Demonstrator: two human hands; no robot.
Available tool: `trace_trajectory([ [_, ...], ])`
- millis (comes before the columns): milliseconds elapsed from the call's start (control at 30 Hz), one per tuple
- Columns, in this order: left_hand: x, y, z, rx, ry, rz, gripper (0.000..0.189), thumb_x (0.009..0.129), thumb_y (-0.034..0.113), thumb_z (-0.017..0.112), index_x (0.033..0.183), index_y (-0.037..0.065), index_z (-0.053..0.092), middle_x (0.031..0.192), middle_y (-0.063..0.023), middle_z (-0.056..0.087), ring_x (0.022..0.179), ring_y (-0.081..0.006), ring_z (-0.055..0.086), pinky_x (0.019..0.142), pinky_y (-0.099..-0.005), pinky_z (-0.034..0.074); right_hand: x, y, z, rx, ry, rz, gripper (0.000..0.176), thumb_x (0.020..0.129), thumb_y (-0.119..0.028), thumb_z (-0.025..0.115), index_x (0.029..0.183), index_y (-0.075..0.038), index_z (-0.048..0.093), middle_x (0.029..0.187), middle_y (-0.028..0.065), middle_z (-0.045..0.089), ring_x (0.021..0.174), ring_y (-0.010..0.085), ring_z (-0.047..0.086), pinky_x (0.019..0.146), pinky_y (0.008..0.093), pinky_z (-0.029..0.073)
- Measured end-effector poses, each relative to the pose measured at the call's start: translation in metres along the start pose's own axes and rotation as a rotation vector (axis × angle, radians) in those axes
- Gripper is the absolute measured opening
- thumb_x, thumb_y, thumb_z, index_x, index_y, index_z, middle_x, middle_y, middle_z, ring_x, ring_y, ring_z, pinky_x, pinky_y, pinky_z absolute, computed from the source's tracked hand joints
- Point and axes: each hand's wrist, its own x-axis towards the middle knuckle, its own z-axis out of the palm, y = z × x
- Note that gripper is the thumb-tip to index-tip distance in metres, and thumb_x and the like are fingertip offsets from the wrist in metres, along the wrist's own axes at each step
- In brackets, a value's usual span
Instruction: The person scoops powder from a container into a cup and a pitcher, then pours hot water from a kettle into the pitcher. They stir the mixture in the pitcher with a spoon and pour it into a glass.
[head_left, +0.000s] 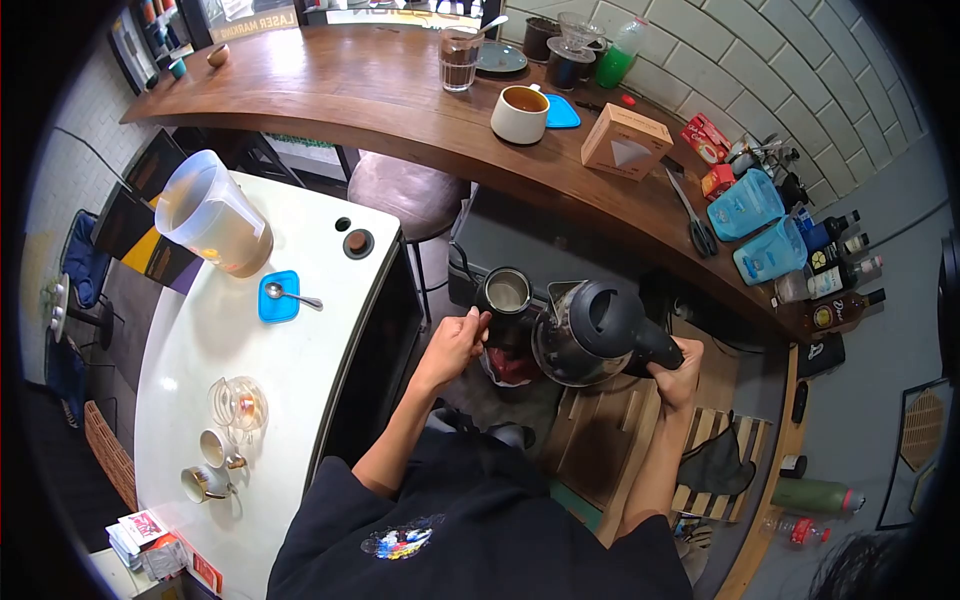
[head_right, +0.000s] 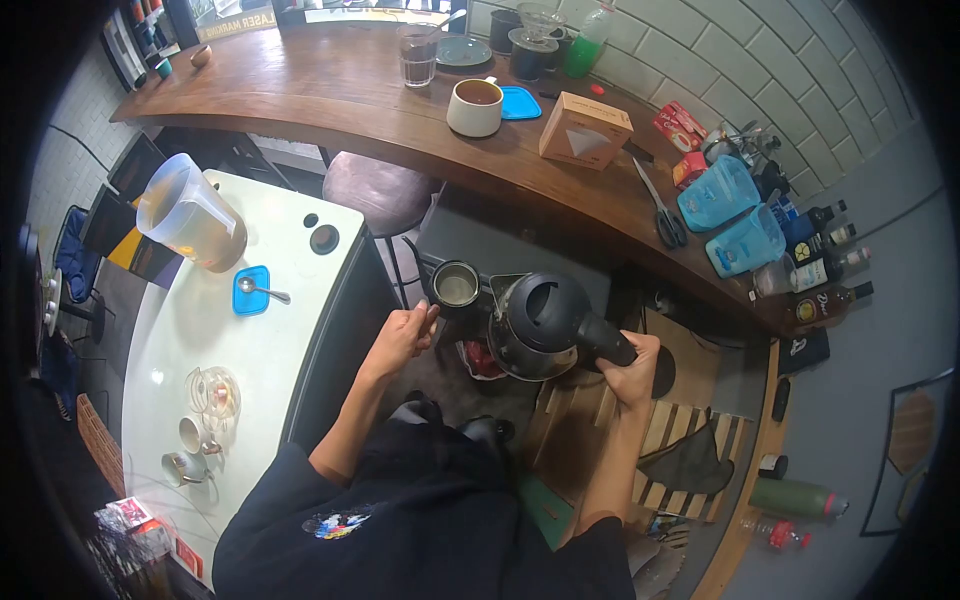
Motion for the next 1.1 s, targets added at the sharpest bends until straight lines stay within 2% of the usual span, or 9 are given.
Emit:
trace_trajectory([
  [500, 0.002, -0.014, -0.004, -0.029, -0.003, -0.012, 0.055, 0.106, 0.037, 0.038, 0.068, 0.001, 0.055, 0.058, 0.0011, 0.047, 0.053, -0.0076, 0.041, 0.054, -0.0262, 0.035, 0.023, -0.035, 0.020, -0.272, -0.147, 0.095, 0.009, 0.060, 0.003, 0.062, 0.057, 0.001, 0.054, 0.054, -0.0070, 0.045, 0.054, 0.0010, 0.039, 0.047, 0.0234, 0.029],
  [600, 0.002, -0.015, -0.004, -0.036, -0.005, -0.018, 0.055, 0.106, 0.037, 0.038, 0.068, 0.001, 0.055, 0.058, 0.0012, 0.048, 0.053, -0.0075, 0.041, 0.054, -0.0261, 0.035, 0.025, -0.045, 0.028, -0.289, -0.173, 0.096, 0.007, 0.059, 0.006, 0.058, 0.057, 0.001, 0.053, 0.057, -0.0084, 0.043, 0.055, 0.0007, 0.037, 0.048, 0.0225, 0.027],
  [1100, 0.001, -0.022, -0.008, -0.010, 0.015, -0.023, 0.055, 0.106, 0.039, 0.037, 0.069, 0.002, 0.054, 0.058, 0.0019, 0.047, 0.053, -0.0072, 0.040, 0.053, -0.0267, 0.035, 0.031, -0.057, 0.031, -0.369, -0.226, 0.105, 0.006, 0.059, 0.005, 0.059, 0.058, 0.002, 0.054, 0.056, -0.0077, 0.043, 0.054, 0.0008, 0.038, 0.047, 0.0227, 0.027],
])
